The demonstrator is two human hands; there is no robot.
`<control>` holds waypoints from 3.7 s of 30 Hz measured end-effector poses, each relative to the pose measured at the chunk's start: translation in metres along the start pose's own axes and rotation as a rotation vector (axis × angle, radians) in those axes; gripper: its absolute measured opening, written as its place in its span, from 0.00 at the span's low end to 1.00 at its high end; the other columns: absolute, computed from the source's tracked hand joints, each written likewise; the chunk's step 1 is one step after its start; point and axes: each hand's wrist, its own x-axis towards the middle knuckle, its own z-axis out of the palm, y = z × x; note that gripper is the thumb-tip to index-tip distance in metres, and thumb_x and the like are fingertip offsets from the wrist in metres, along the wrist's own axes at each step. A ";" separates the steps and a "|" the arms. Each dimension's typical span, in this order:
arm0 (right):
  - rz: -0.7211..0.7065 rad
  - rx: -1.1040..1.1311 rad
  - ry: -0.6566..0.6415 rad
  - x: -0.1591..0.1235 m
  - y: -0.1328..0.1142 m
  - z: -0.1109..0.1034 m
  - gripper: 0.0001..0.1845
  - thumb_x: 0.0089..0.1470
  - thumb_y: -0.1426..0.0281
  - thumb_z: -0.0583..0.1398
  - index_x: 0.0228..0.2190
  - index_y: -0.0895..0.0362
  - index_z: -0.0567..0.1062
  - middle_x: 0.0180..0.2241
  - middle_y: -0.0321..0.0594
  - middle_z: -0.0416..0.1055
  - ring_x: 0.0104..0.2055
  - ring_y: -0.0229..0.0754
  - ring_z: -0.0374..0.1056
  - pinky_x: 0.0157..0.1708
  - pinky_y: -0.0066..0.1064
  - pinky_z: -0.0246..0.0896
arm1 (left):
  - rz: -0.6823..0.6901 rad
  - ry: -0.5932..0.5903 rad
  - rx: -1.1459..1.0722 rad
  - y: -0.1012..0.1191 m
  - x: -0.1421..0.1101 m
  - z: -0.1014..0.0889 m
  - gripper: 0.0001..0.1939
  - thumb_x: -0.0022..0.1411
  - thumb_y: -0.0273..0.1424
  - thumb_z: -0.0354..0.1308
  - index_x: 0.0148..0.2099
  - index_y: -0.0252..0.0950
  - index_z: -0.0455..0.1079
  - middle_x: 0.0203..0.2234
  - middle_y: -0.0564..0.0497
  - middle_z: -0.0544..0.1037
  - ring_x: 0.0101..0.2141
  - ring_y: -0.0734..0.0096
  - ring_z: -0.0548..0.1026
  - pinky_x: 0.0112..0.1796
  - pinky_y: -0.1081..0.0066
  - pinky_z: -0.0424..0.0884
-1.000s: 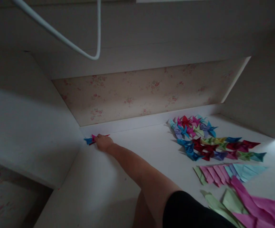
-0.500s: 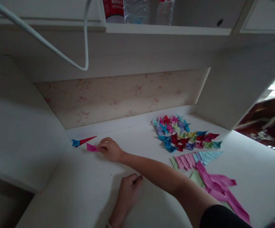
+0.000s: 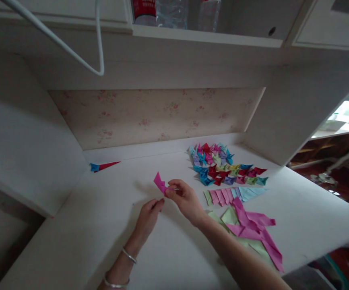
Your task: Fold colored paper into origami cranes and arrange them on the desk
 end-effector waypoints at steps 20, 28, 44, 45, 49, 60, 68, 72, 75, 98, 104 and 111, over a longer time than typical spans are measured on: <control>0.042 -0.020 -0.001 -0.019 0.042 -0.013 0.13 0.52 0.64 0.61 0.40 0.56 0.70 0.31 0.37 0.72 0.32 0.37 0.67 0.32 0.29 0.61 | 0.059 0.120 -0.194 0.011 -0.008 -0.012 0.18 0.57 0.44 0.59 0.35 0.32 0.72 0.13 0.60 0.59 0.16 0.81 0.55 0.16 0.78 0.51; 0.070 0.213 0.115 -0.017 0.039 -0.005 0.17 0.51 0.63 0.62 0.42 0.56 0.68 0.30 0.36 0.71 0.30 0.37 0.66 0.32 0.30 0.62 | 0.052 0.103 -0.104 0.010 -0.011 -0.014 0.22 0.57 0.44 0.59 0.44 0.30 0.74 0.16 0.56 0.67 0.18 0.78 0.61 0.18 0.78 0.55; 0.093 0.166 0.093 -0.010 0.042 -0.009 0.15 0.52 0.60 0.62 0.36 0.58 0.74 0.28 0.39 0.72 0.31 0.38 0.65 0.33 0.30 0.60 | 0.002 0.056 -0.071 0.012 -0.008 -0.012 0.23 0.57 0.44 0.58 0.47 0.30 0.72 0.19 0.53 0.72 0.21 0.74 0.67 0.20 0.76 0.61; 0.093 0.168 0.092 -0.009 0.043 -0.009 0.15 0.52 0.60 0.62 0.36 0.58 0.74 0.28 0.39 0.72 0.31 0.38 0.65 0.33 0.30 0.61 | -0.003 0.065 -0.062 0.010 -0.007 -0.012 0.23 0.57 0.44 0.58 0.46 0.30 0.72 0.18 0.54 0.71 0.20 0.74 0.66 0.20 0.76 0.61; 0.115 0.198 0.070 -0.009 0.043 -0.008 0.17 0.51 0.58 0.62 0.35 0.58 0.74 0.29 0.39 0.72 0.32 0.38 0.65 0.34 0.30 0.61 | 0.007 0.068 -0.027 0.006 -0.006 -0.013 0.23 0.57 0.46 0.57 0.44 0.30 0.72 0.15 0.56 0.67 0.19 0.75 0.64 0.21 0.76 0.59; 0.186 0.116 -0.008 -0.014 0.040 -0.004 0.19 0.53 0.53 0.59 0.31 0.58 0.73 0.26 0.37 0.68 0.24 0.35 0.63 0.24 0.26 0.57 | 0.016 0.159 0.018 0.006 -0.006 -0.015 0.23 0.56 0.49 0.57 0.38 0.32 0.72 0.13 0.58 0.63 0.18 0.76 0.59 0.20 0.77 0.53; 0.192 0.123 -0.023 -0.015 0.046 -0.004 0.18 0.53 0.54 0.59 0.31 0.58 0.73 0.29 0.37 0.70 0.24 0.34 0.66 0.24 0.26 0.59 | 0.024 0.165 -0.001 0.009 -0.008 -0.014 0.22 0.55 0.48 0.58 0.38 0.32 0.72 0.14 0.59 0.61 0.19 0.77 0.58 0.20 0.76 0.52; 0.196 0.135 0.002 -0.015 0.045 -0.004 0.19 0.52 0.54 0.60 0.32 0.58 0.73 0.28 0.37 0.70 0.23 0.34 0.65 0.23 0.26 0.58 | 0.009 0.164 -0.010 0.007 -0.007 -0.015 0.21 0.55 0.47 0.58 0.38 0.32 0.72 0.14 0.59 0.61 0.19 0.77 0.58 0.21 0.76 0.52; 0.194 0.126 0.014 -0.015 0.043 -0.004 0.20 0.52 0.53 0.60 0.32 0.58 0.73 0.27 0.37 0.71 0.21 0.34 0.65 0.21 0.25 0.58 | -0.001 0.142 -0.016 0.006 -0.007 -0.014 0.21 0.55 0.48 0.58 0.37 0.32 0.72 0.14 0.59 0.60 0.19 0.77 0.57 0.21 0.76 0.51; 0.123 0.066 0.048 -0.017 0.040 -0.010 0.18 0.54 0.54 0.58 0.31 0.57 0.73 0.19 0.33 0.66 0.18 0.34 0.61 0.18 0.25 0.55 | 0.023 0.119 0.010 0.008 -0.013 -0.007 0.23 0.55 0.47 0.58 0.42 0.32 0.73 0.13 0.60 0.59 0.16 0.78 0.58 0.18 0.77 0.51; 0.142 0.091 0.052 -0.016 0.040 -0.009 0.18 0.52 0.53 0.59 0.31 0.56 0.73 0.26 0.36 0.71 0.19 0.33 0.62 0.18 0.26 0.55 | 0.044 0.151 0.010 0.011 -0.013 -0.007 0.21 0.55 0.46 0.59 0.40 0.33 0.72 0.14 0.59 0.61 0.17 0.79 0.57 0.17 0.78 0.51; 0.167 0.050 0.034 -0.018 0.039 -0.008 0.17 0.54 0.54 0.57 0.30 0.57 0.71 0.18 0.32 0.66 0.18 0.34 0.60 0.18 0.25 0.53 | 0.069 0.149 0.046 0.016 -0.015 -0.008 0.18 0.56 0.44 0.58 0.39 0.33 0.73 0.14 0.60 0.59 0.17 0.79 0.57 0.18 0.78 0.51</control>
